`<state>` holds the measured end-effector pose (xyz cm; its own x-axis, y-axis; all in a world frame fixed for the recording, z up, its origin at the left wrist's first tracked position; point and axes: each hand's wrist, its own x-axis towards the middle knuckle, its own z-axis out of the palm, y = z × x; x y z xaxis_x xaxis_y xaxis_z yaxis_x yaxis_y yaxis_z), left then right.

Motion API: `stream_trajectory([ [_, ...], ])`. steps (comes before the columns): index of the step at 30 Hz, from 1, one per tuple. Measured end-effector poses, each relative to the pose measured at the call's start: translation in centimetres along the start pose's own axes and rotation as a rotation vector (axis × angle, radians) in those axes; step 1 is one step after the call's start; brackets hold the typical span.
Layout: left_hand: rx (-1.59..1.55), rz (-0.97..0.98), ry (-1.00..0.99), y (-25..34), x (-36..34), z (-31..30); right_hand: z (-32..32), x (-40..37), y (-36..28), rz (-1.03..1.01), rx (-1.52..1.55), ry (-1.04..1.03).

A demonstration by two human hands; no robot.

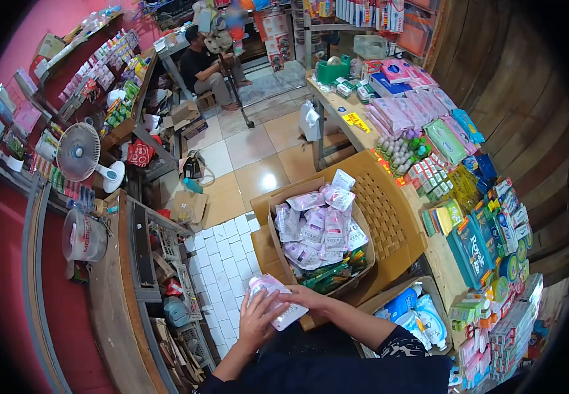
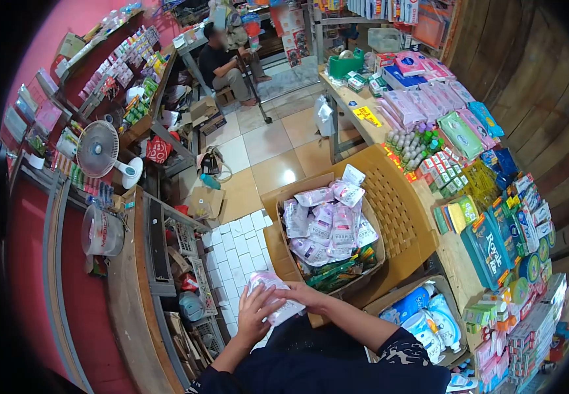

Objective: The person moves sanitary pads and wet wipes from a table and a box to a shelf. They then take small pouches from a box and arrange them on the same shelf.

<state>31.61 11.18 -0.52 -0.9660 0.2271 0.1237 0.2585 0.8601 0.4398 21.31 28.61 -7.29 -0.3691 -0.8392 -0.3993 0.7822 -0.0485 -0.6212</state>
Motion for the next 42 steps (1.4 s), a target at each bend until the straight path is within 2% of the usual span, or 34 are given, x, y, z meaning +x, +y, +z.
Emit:
stream_trajectory([
  [2, -0.041, -0.033, 0.038, -1.2, -0.3, 0.5, -3.8, 0.0, 0.1, 0.048, -0.039, -0.189],
  [3, -0.104, -0.106, 0.158, -0.3, 0.5, -0.2, -5.3, -0.2, -1.7, -0.042, -0.232, -0.184],
  [4, -0.256, -0.253, 0.148, -0.1, 0.2, -0.5, -8.1, 0.7, -1.7, -0.113, -0.274, 0.028],
  [6, -0.561, -0.547, 0.132, 0.0, -0.9, -0.6, -15.9, 3.2, -0.6, -0.293, -0.381, 0.618],
  [7, -0.647, -0.606, 0.163, -0.6, -2.1, 0.3, -19.5, 4.0, -0.5, -0.337, -0.509, 0.869],
  [8, -0.659, -0.615, 0.191, -0.8, -2.7, 0.6, -23.5, 5.0, 0.4, -0.535, -0.518, 0.960],
  [10, -0.683, -0.637, 0.247, -0.8, -3.8, 0.7, -27.3, 5.4, 1.0, -0.442, -0.805, 1.287],
  [13, -0.758, -0.723, 0.332, 0.3, -4.0, -0.6, -26.4, 4.9, 0.3, -0.222, -0.976, 1.364],
  [16, -0.783, -0.794, 0.383, 0.2, -5.5, -0.6, -24.8, 5.4, 0.5, -0.128, -1.019, 1.411],
  [17, -0.781, -0.809, 0.400, 0.3, -5.8, -0.7, -24.3, 5.5, 0.4, -0.058, -1.011, 1.388],
  [20, -0.807, -0.857, 0.457, -0.1, -6.8, -0.2, -27.0, 6.0, 2.1, -0.166, -0.985, 1.254],
  [21, -0.824, -0.873, 0.473, -0.3, -7.1, 0.0, -24.5, 5.3, 0.6, -0.061, -0.954, 1.311],
  [24, -0.874, -0.911, 0.514, 0.0, -6.7, -0.3, -25.8, 4.8, 0.9, -0.117, -0.972, 1.205],
  [28, -0.965, -0.833, 0.595, -1.2, -6.6, 1.4, -27.3, 4.4, 2.1, -0.465, -0.741, 1.239],
  [29, -0.970, -0.825, 0.596, -0.9, -6.2, 1.2, -27.6, 4.2, 2.5, -0.616, -0.631, 1.198],
  [32, -1.042, -0.805, 0.558, -0.5, -5.5, 0.9, -18.5, -0.3, -2.9, -0.543, -0.168, 0.927],
  [33, -1.051, -0.775, 0.570, -0.4, -5.3, 0.9, -18.3, -0.9, -3.6, -0.436, -0.249, 0.860],
  [36, -1.071, -0.766, 0.541, 0.3, -4.6, 0.4, -15.6, -3.3, -5.4, -0.322, -0.096, 0.563],
  [39, -1.113, -0.728, 0.567, 0.9, -4.1, 0.4, -7.9, -5.3, -7.9, -0.470, -0.236, 0.267],
  [42, -1.124, -0.698, 0.586, 1.2, -4.5, -0.3, -1.9, -5.5, -9.5, -0.552, -0.433, 0.176],
])
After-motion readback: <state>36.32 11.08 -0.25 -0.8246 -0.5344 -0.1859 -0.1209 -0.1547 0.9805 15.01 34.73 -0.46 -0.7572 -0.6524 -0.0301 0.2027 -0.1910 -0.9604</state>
